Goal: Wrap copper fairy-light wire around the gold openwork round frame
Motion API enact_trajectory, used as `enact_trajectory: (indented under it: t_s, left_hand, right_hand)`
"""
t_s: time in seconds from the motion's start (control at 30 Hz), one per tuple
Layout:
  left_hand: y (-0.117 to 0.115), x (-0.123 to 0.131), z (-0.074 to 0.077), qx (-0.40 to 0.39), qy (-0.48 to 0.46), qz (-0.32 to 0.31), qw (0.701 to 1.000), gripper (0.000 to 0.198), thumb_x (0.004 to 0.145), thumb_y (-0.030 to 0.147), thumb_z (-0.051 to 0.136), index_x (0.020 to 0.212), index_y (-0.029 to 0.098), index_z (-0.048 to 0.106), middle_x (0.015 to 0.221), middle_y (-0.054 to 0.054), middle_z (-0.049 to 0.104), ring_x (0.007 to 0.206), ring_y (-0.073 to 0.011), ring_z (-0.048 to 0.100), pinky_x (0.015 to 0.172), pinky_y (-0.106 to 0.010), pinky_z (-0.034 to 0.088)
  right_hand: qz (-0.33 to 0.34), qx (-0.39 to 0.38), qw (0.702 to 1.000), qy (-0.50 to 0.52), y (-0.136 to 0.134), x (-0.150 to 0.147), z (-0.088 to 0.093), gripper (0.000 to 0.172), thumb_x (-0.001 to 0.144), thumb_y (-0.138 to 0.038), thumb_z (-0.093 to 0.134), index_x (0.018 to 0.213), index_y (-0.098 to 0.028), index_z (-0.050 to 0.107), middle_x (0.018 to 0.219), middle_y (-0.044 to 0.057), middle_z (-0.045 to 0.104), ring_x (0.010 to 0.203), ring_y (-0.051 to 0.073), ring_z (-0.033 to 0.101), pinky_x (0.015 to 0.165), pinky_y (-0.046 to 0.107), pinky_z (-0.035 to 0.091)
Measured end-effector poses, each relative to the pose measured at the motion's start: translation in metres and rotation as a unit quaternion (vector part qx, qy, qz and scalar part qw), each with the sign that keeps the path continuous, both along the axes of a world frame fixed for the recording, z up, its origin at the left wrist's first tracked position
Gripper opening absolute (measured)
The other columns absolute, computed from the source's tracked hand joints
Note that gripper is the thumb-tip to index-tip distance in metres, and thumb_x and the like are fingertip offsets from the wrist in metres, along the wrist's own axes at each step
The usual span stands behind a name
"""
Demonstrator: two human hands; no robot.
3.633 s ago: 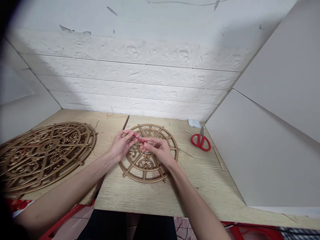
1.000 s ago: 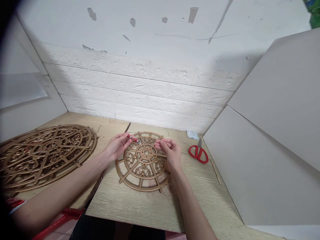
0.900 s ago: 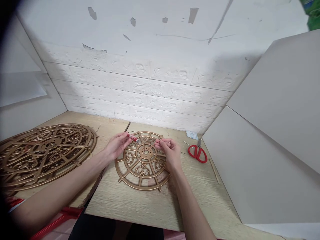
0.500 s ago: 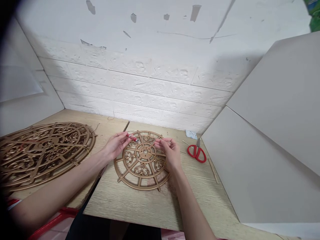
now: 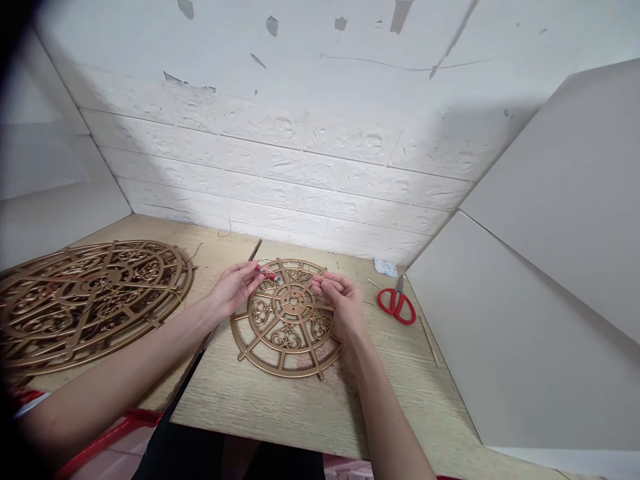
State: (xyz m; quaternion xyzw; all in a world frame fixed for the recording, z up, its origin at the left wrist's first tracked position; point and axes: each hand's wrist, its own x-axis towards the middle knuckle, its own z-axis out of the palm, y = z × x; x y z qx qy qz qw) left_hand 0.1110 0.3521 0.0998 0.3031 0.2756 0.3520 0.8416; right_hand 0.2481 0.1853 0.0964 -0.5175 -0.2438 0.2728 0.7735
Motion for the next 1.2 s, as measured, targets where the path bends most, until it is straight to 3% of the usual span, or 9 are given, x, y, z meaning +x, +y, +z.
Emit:
enact_trajectory:
  t_s: [0.37, 0.87, 1.2]
  left_hand:
    - [0.0016, 0.0009, -0.0024, -0.004, -0.004, 0.003, 1.000, 0.011, 0.076, 0.000, 0.057, 0.070, 0.009, 0.056, 0.068, -0.007, 0.065, 0.066, -0.0127, 0.065, 0.066, -0.022, 0.055]
    - [0.0074, 0.0016, -0.0094, 0.006, 0.006, 0.004, 1.000, 0.008, 0.076, 0.003, 0.059, 0.072, 0.009, 0.056, 0.071, -0.008, 0.065, 0.067, -0.0123, 0.065, 0.068, -0.022, 0.055]
    - [0.0030, 0.0001, -0.0043, 0.001, 0.010, 0.007, 1.000, 0.010, 0.076, 0.002, 0.059, 0.069, 0.009, 0.056, 0.069, -0.008, 0.065, 0.066, -0.0116, 0.064, 0.069, -0.022, 0.054]
  right_hand:
    - [0.006, -0.001, 1.000, 0.002, 0.0012, -0.0008, 0.0000, 0.021, 0.061, -0.025, 0.080, 0.076, -0.016, 0.068, 0.084, 0.007, 0.073, 0.075, 0.016, 0.070, 0.075, 0.023, 0.058]
    - [0.002, -0.001, 1.000, 0.008, 0.0006, -0.0035, 0.0036, 0.026, 0.055, -0.027, 0.083, 0.067, -0.015, 0.063, 0.082, 0.008, 0.073, 0.077, 0.017, 0.070, 0.074, 0.023, 0.058]
    - [0.014, -0.008, 1.000, -0.011, 0.0002, -0.0076, 0.0050, 0.025, 0.059, -0.028, 0.081, 0.065, -0.015, 0.060, 0.081, 0.008, 0.073, 0.077, 0.018, 0.070, 0.072, 0.024, 0.058]
